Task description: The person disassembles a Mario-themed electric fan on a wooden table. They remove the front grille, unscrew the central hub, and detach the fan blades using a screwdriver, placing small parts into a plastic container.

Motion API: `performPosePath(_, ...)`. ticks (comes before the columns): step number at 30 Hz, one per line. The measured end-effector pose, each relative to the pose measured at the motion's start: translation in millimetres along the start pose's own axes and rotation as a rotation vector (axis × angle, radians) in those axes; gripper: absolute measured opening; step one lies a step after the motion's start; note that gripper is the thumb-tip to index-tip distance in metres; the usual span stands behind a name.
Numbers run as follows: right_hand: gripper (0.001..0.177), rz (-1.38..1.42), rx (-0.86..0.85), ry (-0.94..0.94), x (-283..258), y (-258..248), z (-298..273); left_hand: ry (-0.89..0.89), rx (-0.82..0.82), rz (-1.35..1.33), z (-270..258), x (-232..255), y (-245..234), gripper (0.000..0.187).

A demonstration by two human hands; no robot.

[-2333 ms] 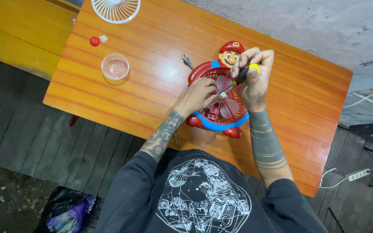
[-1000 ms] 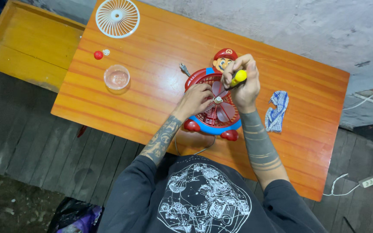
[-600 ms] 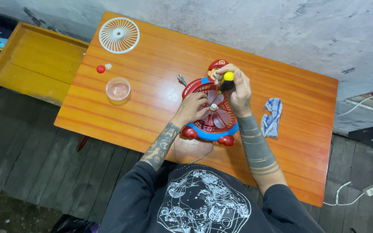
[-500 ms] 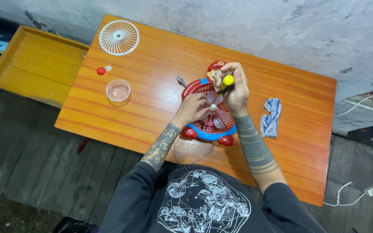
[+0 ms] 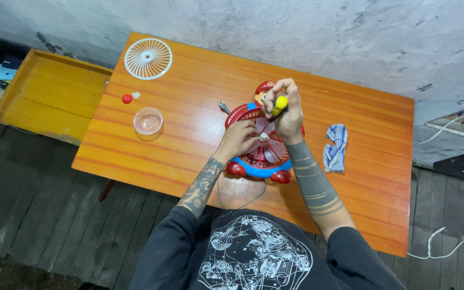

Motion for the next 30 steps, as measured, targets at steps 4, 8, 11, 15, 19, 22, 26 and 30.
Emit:
performPosePath(4, 0.029, -0.180, -0.123, -0.072, -2.9, 3.0, -5.2, -0.025, -0.013, -0.011, -1.3, 1.1, -3.0, 0.013)
performPosePath(8, 0.028, -0.294, -0.080, -0.059, -9.7, 7.2, -5.7, -0.034, -0.009, -0.027, 1.6, -1.3, -2.6, 0.016)
performPosePath(11, 0.040, -0.359, 0.040, 0.012, -15.5, 7.9, -4.2, -0.037, -0.010, -0.036, 0.3, -2.5, -2.1, 0.014)
performPosePath(15, 0.043, -0.332, 0.092, 0.075, -18.0, 9.0, -1.4, -0.018, 0.001, -0.023, -1.8, -3.2, 0.5, 0.014)
performPosePath(19, 0.034, -0.285, -0.016, -0.040, -12.8, 18.9, -2.1, -0.019, 0.018, -0.032, -2.3, -4.9, 2.1, 0.016)
performPosePath(22, 0.038, -0.459, -0.094, -0.106, -12.6, 25.4, -7.5, -0.024, 0.006, -0.038, -2.3, -7.1, 2.4, 0.016)
performPosePath(26, 0.048, -0.522, -0.002, -0.064, -14.8, 20.5, -12.5, -0.008, -0.027, -0.052, -1.0, -7.7, 0.5, 0.016)
performPosePath(30, 0.053, -0.268, 0.189, 0.029, -8.9, 8.5, -14.6, -0.003, -0.048, -0.026, 2.4, -4.1, -1.9, 0.016)
Point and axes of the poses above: each hand's wrist, its own z-axis towards the middle knuckle, its own y-axis out of the palm, x = y × z, the point moved 3 cm from there along z, towards the middle knuckle, and after that the axes turned 14 degrees about z, right-handed, at the moved point
